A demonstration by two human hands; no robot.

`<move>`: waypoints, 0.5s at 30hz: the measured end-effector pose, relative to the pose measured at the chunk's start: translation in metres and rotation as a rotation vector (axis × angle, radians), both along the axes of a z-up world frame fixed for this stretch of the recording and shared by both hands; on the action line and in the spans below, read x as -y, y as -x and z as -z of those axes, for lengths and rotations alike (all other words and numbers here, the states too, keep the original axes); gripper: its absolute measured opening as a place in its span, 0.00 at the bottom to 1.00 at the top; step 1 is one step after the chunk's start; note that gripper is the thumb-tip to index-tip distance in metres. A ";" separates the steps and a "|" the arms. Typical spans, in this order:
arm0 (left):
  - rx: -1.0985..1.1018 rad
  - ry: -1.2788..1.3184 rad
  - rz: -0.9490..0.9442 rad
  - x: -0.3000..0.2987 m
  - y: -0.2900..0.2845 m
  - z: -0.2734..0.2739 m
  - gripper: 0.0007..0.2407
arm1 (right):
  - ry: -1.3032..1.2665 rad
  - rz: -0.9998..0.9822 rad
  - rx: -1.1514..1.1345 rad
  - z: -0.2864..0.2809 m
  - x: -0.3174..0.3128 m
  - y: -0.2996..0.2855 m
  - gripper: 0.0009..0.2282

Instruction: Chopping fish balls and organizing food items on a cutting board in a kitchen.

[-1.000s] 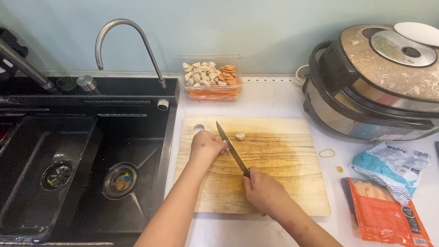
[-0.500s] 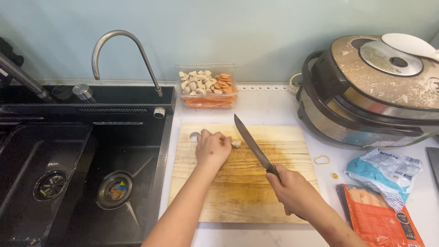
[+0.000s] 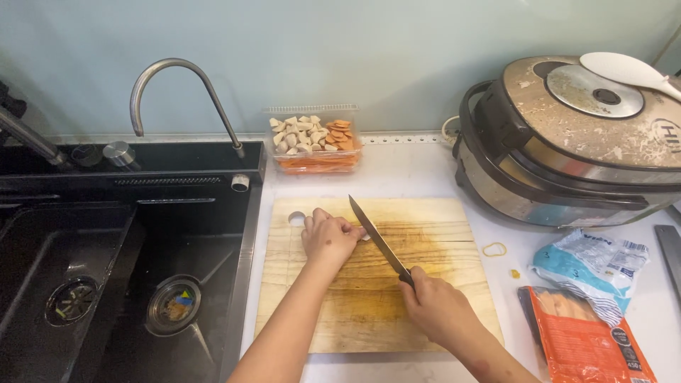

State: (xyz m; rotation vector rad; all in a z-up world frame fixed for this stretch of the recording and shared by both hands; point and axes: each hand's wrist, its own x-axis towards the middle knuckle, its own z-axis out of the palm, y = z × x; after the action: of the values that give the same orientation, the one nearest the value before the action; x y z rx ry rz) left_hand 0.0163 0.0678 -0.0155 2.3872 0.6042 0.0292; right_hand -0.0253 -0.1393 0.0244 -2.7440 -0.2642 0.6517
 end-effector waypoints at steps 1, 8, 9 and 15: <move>0.000 0.000 0.001 0.000 0.000 0.001 0.12 | 0.000 0.001 0.000 0.011 0.003 -0.001 0.14; 0.007 -0.028 -0.008 0.001 -0.003 0.010 0.10 | 0.004 -0.117 0.201 0.035 0.000 -0.002 0.12; 0.010 -0.032 -0.011 0.001 -0.002 0.011 0.10 | 0.006 -0.116 0.194 0.037 -0.001 -0.002 0.12; -0.017 -0.029 -0.015 0.005 0.004 -0.004 0.11 | 0.062 -0.120 0.176 0.040 -0.010 -0.008 0.12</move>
State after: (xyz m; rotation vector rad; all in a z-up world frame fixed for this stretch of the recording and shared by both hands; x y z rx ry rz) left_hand 0.0124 0.0627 -0.0117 2.4129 0.6341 0.0242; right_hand -0.0168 -0.1289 -0.0156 -2.8667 -0.4589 0.4541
